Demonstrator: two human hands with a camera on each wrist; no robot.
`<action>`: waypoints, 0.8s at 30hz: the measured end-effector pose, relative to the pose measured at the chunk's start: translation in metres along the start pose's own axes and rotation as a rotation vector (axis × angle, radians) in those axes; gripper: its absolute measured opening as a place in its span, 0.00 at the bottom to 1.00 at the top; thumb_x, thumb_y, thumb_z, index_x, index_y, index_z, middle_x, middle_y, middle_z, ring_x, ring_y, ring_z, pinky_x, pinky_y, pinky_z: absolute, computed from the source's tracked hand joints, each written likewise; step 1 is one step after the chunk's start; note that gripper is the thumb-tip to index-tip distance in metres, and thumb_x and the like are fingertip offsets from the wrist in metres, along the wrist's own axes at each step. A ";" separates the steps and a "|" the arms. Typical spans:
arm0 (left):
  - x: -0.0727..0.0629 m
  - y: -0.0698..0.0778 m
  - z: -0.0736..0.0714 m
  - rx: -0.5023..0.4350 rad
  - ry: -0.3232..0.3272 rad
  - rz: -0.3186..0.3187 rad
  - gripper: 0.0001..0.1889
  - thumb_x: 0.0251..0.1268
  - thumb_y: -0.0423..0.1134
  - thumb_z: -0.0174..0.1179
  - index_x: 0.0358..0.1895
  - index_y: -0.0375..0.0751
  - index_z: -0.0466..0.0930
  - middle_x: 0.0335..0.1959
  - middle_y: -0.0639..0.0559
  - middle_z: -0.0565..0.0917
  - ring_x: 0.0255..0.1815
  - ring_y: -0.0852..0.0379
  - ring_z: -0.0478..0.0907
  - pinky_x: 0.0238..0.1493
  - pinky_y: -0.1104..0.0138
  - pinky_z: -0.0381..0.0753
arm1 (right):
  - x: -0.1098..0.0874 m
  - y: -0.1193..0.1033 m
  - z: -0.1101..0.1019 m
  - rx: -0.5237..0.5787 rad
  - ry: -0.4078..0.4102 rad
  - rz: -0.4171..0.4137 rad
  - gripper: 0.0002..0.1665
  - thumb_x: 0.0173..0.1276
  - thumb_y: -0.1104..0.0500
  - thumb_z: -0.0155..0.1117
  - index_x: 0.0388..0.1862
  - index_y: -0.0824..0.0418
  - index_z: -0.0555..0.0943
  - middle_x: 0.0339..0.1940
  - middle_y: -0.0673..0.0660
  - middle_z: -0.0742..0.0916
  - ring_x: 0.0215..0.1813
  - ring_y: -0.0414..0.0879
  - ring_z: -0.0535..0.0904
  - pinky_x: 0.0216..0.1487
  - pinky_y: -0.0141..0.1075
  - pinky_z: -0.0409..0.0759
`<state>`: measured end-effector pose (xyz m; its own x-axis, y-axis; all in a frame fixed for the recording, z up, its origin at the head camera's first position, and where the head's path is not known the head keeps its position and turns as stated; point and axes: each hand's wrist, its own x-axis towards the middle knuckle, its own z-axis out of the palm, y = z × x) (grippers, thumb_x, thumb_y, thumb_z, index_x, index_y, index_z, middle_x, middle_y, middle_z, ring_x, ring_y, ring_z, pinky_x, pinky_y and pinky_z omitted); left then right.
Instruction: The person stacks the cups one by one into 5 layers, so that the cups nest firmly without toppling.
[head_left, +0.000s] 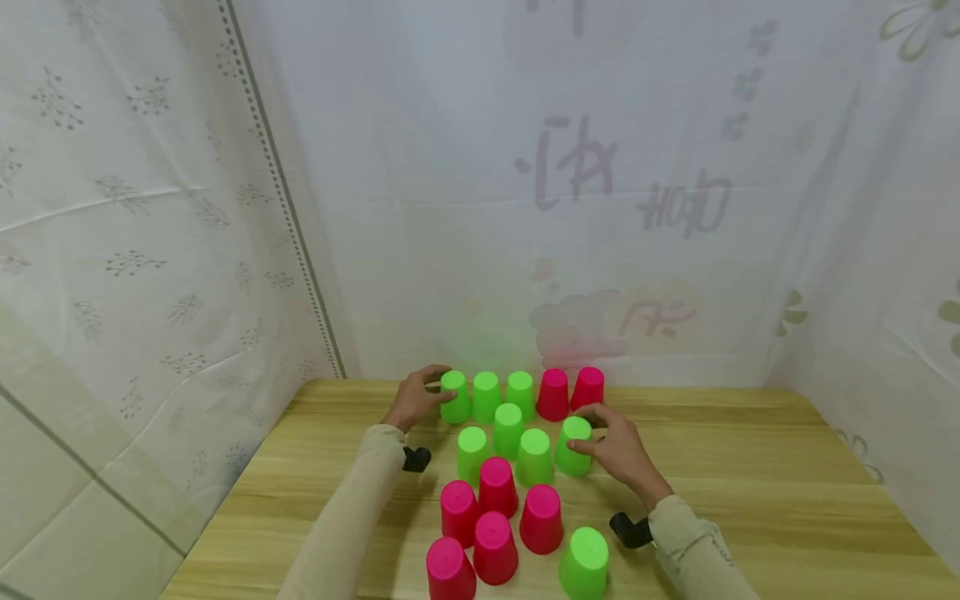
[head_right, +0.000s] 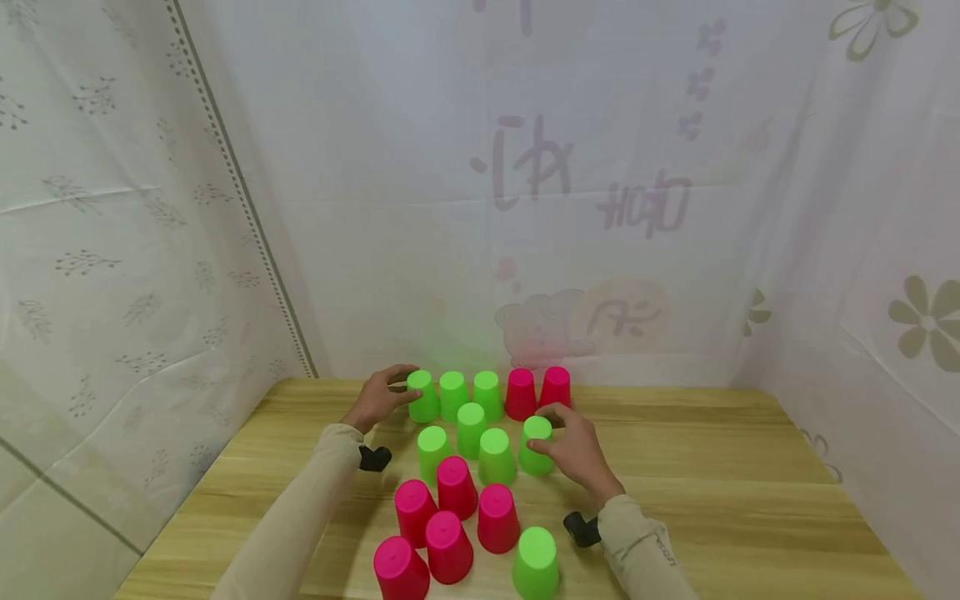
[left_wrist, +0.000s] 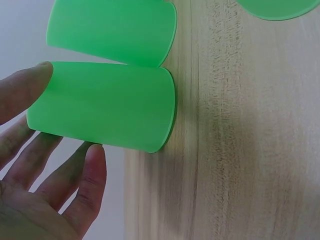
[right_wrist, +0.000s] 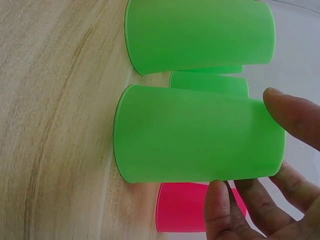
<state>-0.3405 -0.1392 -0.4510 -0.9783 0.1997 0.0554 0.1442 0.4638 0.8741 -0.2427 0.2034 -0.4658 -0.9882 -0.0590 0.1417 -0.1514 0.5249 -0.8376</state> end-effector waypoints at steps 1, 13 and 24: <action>0.000 -0.001 -0.001 0.007 -0.001 0.002 0.27 0.66 0.34 0.66 0.68 0.38 0.73 0.68 0.36 0.77 0.66 0.32 0.76 0.61 0.48 0.83 | 0.000 -0.001 0.000 0.000 -0.002 0.003 0.22 0.58 0.60 0.76 0.51 0.59 0.82 0.51 0.58 0.87 0.56 0.54 0.82 0.48 0.38 0.82; -0.007 -0.005 -0.007 0.018 -0.008 -0.002 0.32 0.66 0.35 0.66 0.71 0.33 0.67 0.70 0.32 0.73 0.68 0.31 0.74 0.63 0.48 0.81 | 0.002 -0.009 -0.008 -0.035 -0.031 -0.026 0.23 0.59 0.57 0.77 0.52 0.59 0.81 0.53 0.58 0.87 0.58 0.54 0.81 0.50 0.42 0.83; -0.025 -0.003 -0.015 0.050 0.070 0.003 0.31 0.69 0.40 0.64 0.72 0.36 0.67 0.71 0.33 0.72 0.70 0.33 0.73 0.63 0.47 0.80 | 0.010 -0.016 -0.015 -0.084 -0.049 -0.106 0.22 0.59 0.57 0.77 0.51 0.58 0.81 0.49 0.57 0.87 0.49 0.50 0.80 0.49 0.42 0.80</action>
<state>-0.3190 -0.1588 -0.4475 -0.9857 0.1408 0.0930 0.1524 0.5065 0.8487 -0.2497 0.2076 -0.4430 -0.9670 -0.1583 0.1996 -0.2547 0.5824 -0.7720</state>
